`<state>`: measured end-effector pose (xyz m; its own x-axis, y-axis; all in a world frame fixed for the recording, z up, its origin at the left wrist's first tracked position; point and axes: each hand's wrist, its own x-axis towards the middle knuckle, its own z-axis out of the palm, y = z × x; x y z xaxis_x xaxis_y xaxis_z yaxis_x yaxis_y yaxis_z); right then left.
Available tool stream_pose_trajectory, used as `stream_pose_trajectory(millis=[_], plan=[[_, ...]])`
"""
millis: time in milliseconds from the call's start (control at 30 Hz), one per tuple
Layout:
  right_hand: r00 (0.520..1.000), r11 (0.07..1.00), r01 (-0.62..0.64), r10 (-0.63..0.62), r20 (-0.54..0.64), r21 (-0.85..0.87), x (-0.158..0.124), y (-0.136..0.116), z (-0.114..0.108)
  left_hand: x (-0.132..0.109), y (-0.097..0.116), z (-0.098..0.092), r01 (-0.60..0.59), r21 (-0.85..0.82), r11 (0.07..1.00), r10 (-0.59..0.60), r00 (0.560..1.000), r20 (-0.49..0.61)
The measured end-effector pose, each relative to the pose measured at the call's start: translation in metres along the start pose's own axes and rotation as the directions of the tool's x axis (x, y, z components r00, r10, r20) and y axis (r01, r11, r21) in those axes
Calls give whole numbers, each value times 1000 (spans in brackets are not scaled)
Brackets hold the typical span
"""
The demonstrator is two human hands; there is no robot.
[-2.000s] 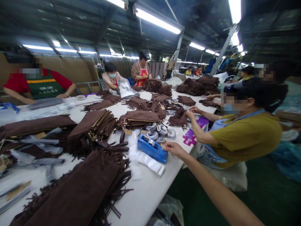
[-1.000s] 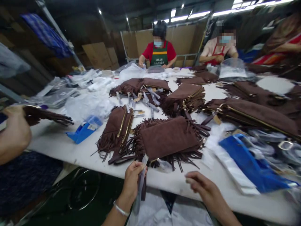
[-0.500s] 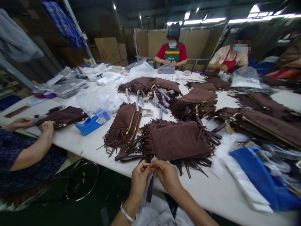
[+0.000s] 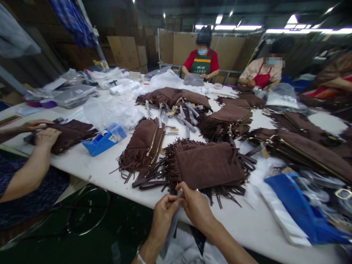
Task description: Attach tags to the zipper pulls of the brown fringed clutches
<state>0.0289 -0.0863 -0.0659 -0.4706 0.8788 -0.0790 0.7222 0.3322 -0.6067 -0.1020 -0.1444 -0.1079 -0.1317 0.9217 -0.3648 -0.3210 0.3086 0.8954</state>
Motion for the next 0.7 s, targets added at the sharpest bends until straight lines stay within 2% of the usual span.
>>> stream_pose_trajectory(millis=[200,433,567,700], plan=[[999,1000,-12,12,37,-15,0,2,1,2,-5,-1,-8,26,1000,9,999,-36],[999,976,11,-19,35,216,-4,5,1,4,-9,5,16,-71,997,-24,992,-120],[997,936,-54,72,-37,347,-7,8,9,6,-12,8,-18,-4,1000,17,980,-200],[980,900,-127,178,-86,417,-11,7,16,6,-19,11,-41,45,998,51,972,-231]])
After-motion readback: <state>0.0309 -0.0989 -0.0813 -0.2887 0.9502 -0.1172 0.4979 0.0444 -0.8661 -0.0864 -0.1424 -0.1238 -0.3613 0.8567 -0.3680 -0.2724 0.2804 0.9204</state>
